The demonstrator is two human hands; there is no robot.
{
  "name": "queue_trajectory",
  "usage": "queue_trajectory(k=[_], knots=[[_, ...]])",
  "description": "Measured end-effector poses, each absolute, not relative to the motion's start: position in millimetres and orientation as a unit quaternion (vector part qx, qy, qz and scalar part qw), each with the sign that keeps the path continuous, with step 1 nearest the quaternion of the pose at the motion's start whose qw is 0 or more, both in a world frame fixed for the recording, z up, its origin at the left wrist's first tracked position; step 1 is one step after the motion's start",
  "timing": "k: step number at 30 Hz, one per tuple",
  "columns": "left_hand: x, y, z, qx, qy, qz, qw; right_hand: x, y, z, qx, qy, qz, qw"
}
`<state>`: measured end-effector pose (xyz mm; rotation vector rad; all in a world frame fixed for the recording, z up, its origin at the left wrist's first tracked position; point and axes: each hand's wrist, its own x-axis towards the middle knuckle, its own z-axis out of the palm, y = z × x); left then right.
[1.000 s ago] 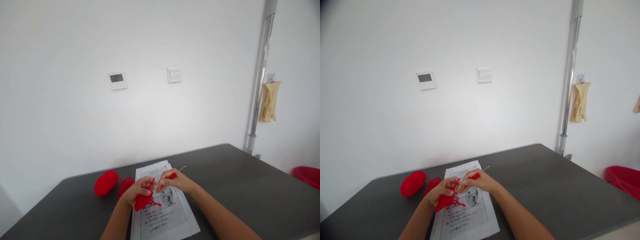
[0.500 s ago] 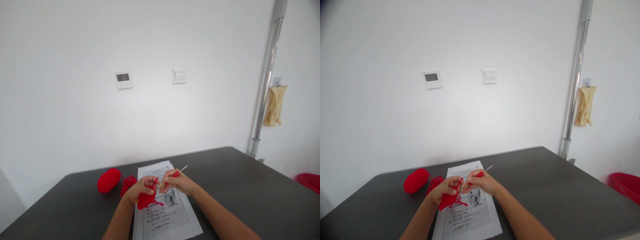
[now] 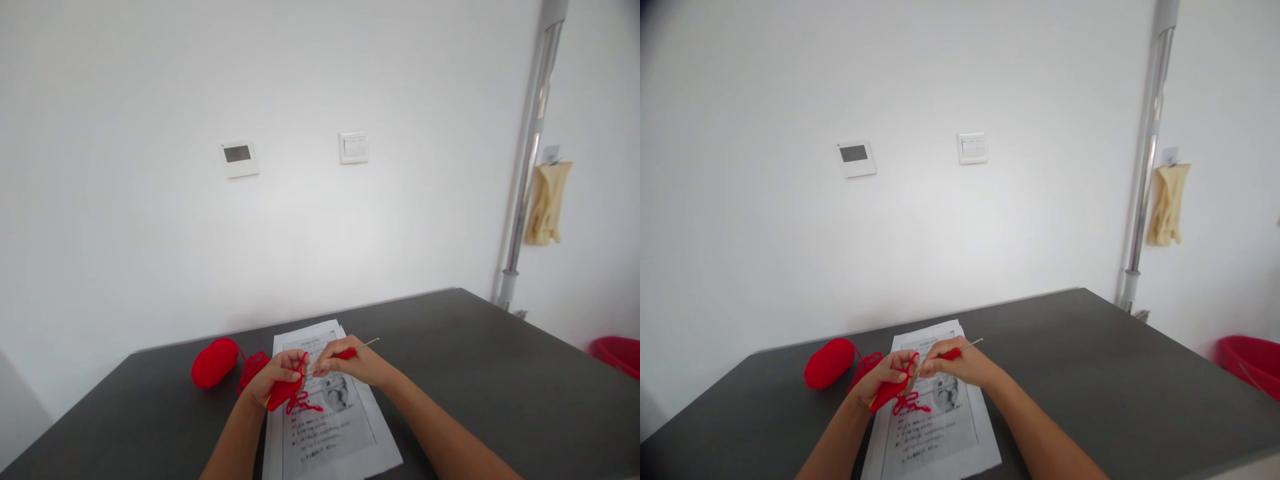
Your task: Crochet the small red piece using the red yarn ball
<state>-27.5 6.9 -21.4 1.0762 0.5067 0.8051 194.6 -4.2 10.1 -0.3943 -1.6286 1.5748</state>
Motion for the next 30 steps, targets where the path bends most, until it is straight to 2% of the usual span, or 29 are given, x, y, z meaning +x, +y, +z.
queue_trajectory(k=[18, 24, 30], knots=[[-24.8, 4.2, -16.4, 0.492, 0.245, 0.393, 0.737, 176.1, 2.8, -15.3, -0.141, -0.477, 0.744, 0.446], [-21.3, 2.1, -11.5, 0.477, 0.247, 0.426, 0.729, 170.5, -1.0, -14.5, -0.161, -0.483, 0.715, 0.479], [-8.6, -2.9, -2.8, 0.453, 0.250, 0.470, 0.715, 165.8, -6.4, -10.5, -0.178, -0.555, 0.617, 0.529]])
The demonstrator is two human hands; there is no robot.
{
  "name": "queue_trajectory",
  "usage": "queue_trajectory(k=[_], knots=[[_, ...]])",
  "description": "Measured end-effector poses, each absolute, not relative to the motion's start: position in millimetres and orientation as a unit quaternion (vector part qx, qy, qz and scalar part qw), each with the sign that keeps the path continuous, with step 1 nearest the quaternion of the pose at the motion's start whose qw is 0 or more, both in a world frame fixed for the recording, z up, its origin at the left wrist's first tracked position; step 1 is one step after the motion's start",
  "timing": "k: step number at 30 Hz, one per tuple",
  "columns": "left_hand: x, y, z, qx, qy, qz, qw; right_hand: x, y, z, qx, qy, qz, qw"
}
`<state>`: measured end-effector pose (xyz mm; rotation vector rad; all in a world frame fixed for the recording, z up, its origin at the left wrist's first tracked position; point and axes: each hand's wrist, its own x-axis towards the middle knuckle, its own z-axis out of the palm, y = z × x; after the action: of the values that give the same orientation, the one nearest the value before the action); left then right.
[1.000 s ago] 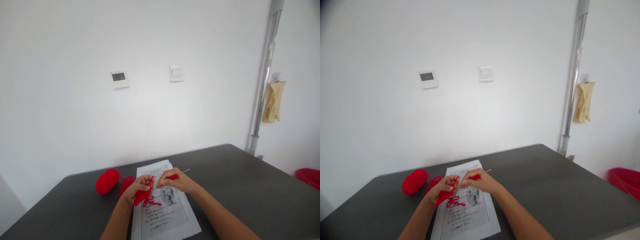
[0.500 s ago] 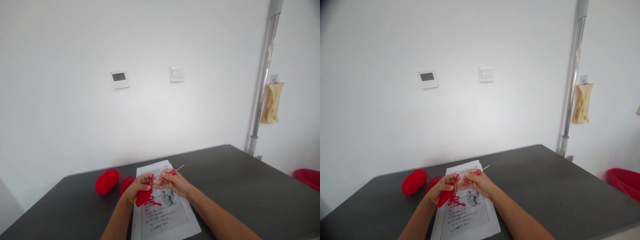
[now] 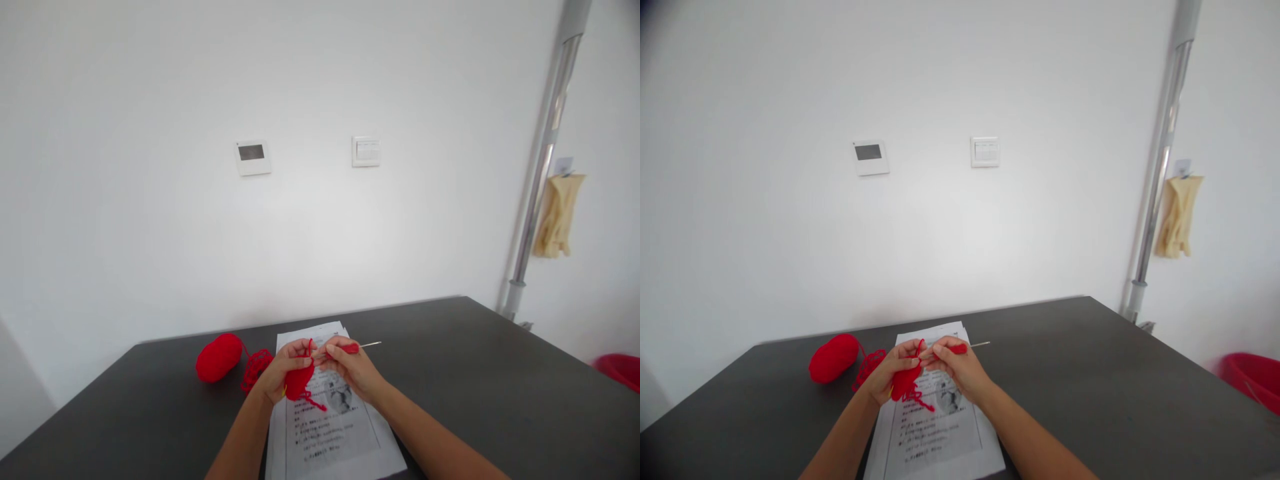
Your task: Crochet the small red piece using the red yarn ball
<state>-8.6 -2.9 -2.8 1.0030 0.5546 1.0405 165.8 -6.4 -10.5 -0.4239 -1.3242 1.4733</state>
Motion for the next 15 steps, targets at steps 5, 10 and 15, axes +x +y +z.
queue_trajectory(k=[5, 10, 15], knots=[[1.3, -5.2, 0.4, 0.432, 0.255, 0.492, 0.712, 173.1, -5.2, -7.3, -0.179, -0.667, 0.463, 0.556], [6.5, -4.5, -0.7, 0.419, 0.268, 0.496, 0.711, 181.9, -2.3, -7.3, -0.154, -0.760, 0.314, 0.548], [9.9, -4.8, 0.5, 0.417, 0.273, 0.501, 0.708, 182.5, -1.6, -7.2, -0.142, -0.791, 0.229, 0.550]])
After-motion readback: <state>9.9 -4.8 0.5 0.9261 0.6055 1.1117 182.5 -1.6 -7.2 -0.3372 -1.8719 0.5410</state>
